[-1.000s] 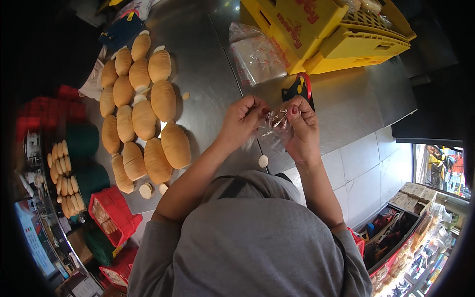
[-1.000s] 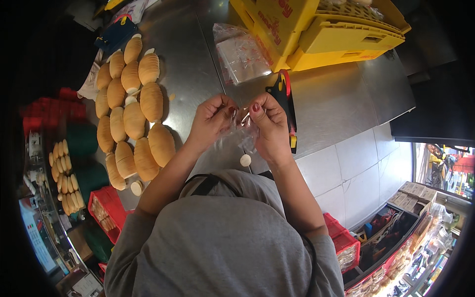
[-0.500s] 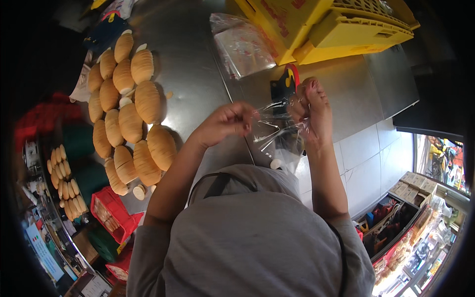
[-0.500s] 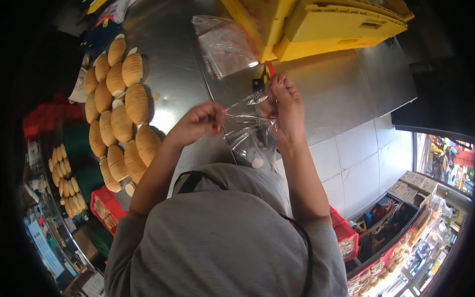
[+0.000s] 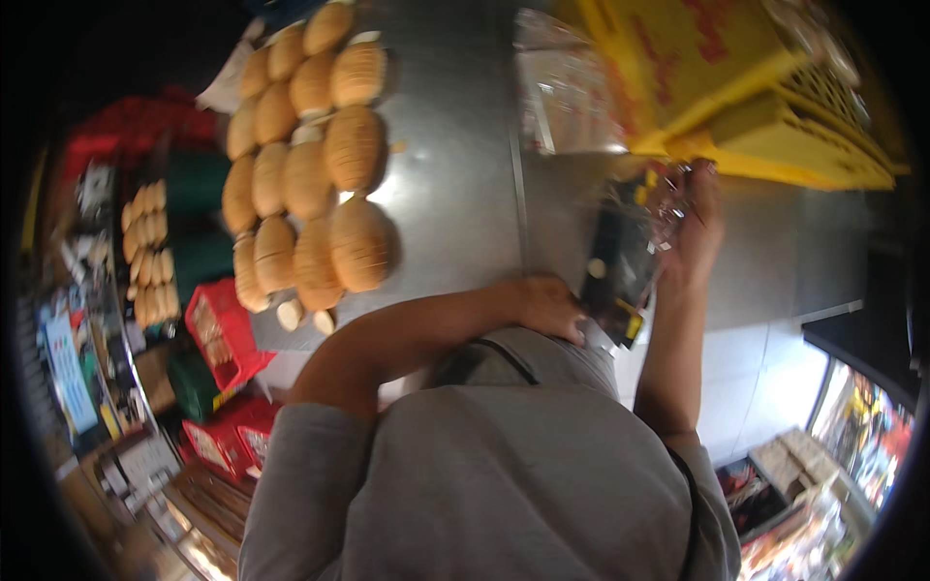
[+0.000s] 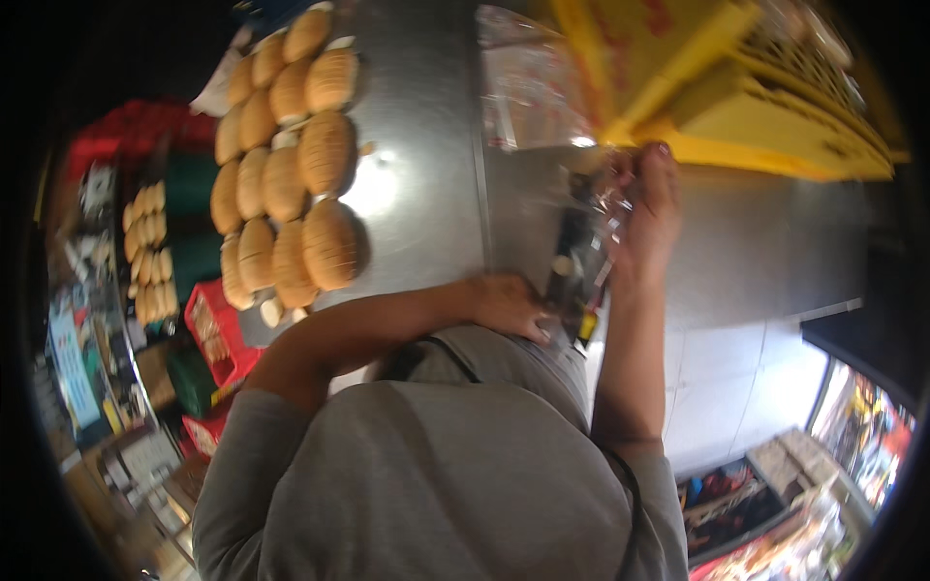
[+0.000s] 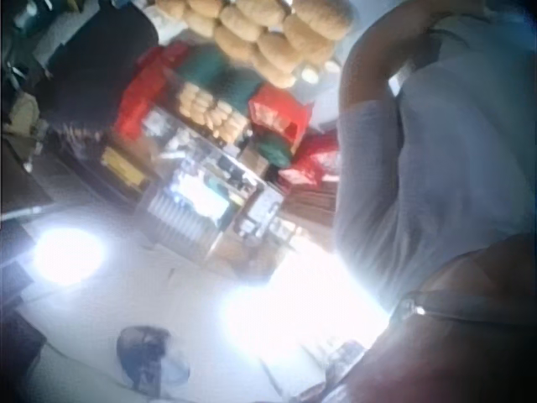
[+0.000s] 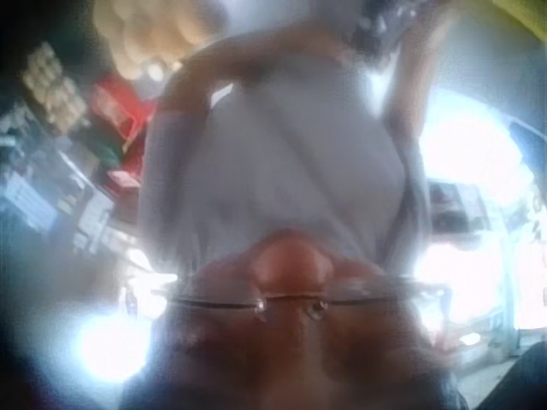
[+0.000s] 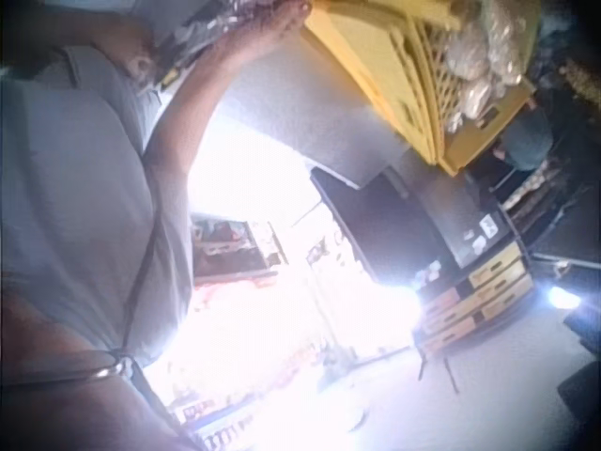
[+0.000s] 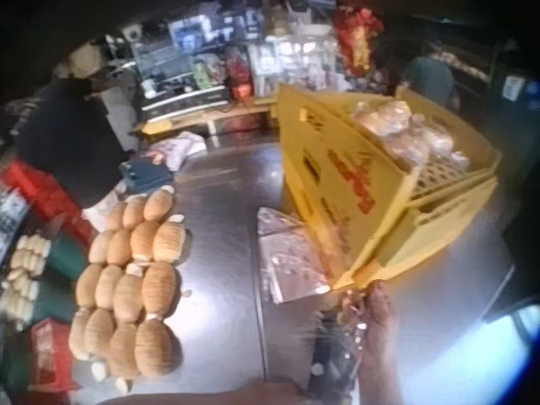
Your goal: The person serves various types of bread to customers at a bakery counter. They pick up bread rolls and loaves, place them into plastic bags, and hand them to customers. The person also handles cash transactions, receiving money and providing change.
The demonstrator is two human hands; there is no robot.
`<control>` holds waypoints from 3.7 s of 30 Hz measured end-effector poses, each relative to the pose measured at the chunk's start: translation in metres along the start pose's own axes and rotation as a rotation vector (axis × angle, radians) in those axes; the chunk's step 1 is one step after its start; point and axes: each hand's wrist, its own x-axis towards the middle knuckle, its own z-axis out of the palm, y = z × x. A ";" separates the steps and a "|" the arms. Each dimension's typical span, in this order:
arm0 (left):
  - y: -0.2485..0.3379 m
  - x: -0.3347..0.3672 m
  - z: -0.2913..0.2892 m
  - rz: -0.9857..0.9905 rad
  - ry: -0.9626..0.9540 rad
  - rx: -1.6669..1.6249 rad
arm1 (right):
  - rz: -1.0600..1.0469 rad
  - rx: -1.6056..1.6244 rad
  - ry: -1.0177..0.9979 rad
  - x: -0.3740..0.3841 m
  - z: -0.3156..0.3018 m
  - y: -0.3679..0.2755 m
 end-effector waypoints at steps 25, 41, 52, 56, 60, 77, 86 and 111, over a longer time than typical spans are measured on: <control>0.063 -0.285 0.046 -1.072 0.977 0.374 | 0.348 -1.047 -1.161 -0.163 0.087 0.278; -0.034 -0.264 -0.062 -1.184 0.751 0.092 | 0.399 -1.129 -0.899 -0.170 0.088 0.264; -0.036 -0.194 -0.036 -0.913 0.893 0.012 | 0.578 -1.056 -0.772 -0.171 0.029 0.199; -0.055 -0.207 -0.051 -1.080 0.918 -0.229 | 0.491 -1.005 -0.688 -0.157 0.012 0.212; -0.070 -0.201 -0.065 -0.973 0.853 -0.274 | 0.503 -1.000 -0.676 -0.144 0.012 0.205; -0.085 -0.183 -0.090 -1.090 0.753 -0.298 | 0.561 -0.964 -0.703 -0.122 -0.001 0.206; -0.114 -0.180 -0.110 -1.009 0.500 0.056 | 0.582 -0.951 -0.717 -0.119 -0.006 0.208; -0.007 -0.120 -0.072 -0.333 1.074 0.379 | -0.182 -1.245 -0.094 -0.114 0.032 0.191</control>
